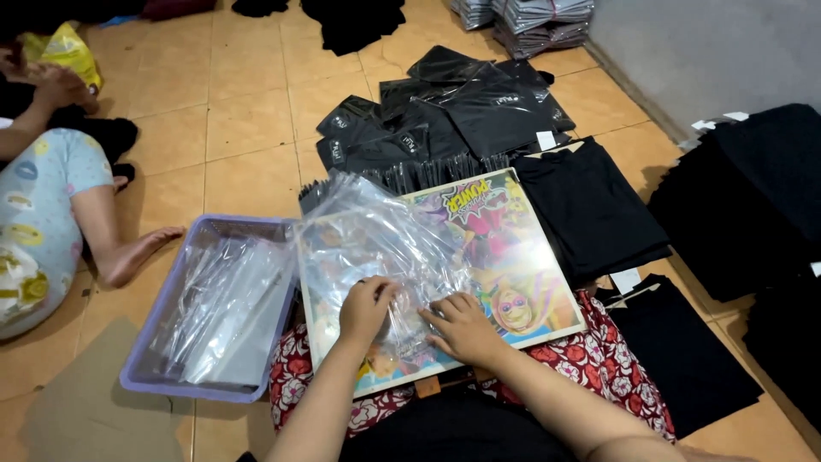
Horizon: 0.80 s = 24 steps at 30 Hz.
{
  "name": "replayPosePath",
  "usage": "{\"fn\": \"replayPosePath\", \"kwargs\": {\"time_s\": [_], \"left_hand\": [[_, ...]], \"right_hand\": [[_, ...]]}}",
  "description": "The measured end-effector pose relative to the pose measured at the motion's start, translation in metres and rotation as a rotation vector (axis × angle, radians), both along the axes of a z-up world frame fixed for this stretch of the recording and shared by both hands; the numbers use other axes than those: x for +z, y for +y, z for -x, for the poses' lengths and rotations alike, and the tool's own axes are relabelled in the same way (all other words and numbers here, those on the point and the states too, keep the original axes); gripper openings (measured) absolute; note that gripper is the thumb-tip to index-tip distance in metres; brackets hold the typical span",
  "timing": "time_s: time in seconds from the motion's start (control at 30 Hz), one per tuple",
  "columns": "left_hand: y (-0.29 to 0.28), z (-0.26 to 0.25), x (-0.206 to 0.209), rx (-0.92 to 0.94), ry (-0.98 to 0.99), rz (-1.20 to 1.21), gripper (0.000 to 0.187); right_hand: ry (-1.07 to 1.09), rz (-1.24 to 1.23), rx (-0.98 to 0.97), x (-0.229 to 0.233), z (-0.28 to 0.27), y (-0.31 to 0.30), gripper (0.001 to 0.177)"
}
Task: The person is manually packing folded black garments into individual clear plastic sleeves for retail or shipping.
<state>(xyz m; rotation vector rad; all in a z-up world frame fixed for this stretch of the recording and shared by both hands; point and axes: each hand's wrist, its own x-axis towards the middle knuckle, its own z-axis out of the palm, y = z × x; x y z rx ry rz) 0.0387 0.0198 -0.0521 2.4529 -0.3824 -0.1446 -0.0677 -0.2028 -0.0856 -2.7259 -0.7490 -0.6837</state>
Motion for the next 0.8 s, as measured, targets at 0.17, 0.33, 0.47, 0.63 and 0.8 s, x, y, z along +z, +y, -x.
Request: {"fn": "replayPosePath", "kwargs": {"time_s": [0.17, 0.33, 0.47, 0.63, 0.8], "left_hand": [[0.000, 0.017, 0.048, -0.220, -0.261, -0.231, 0.049], [-0.002, 0.014, 0.049, -0.355, -0.014, -0.496, 0.075], [-0.002, 0.015, 0.047, -0.331, 0.004, -0.531, 0.078], [-0.001, 0.012, 0.039, -0.320, -0.014, -0.556, 0.079], [0.004, 0.012, 0.027, -0.320, -0.103, -0.488, 0.076]], "right_hand": [[-0.032, -0.072, 0.046, 0.018, 0.003, -0.002, 0.046], [0.028, -0.356, -0.109, 0.045, 0.009, -0.073, 0.026], [-0.049, -1.053, -0.710, 0.043, 0.027, -0.167, 0.058], [0.168, -1.805, -1.035, 0.037, 0.040, -0.230, 0.064], [0.335, -1.985, -0.964, 0.046, 0.036, -0.244, 0.069]]}}
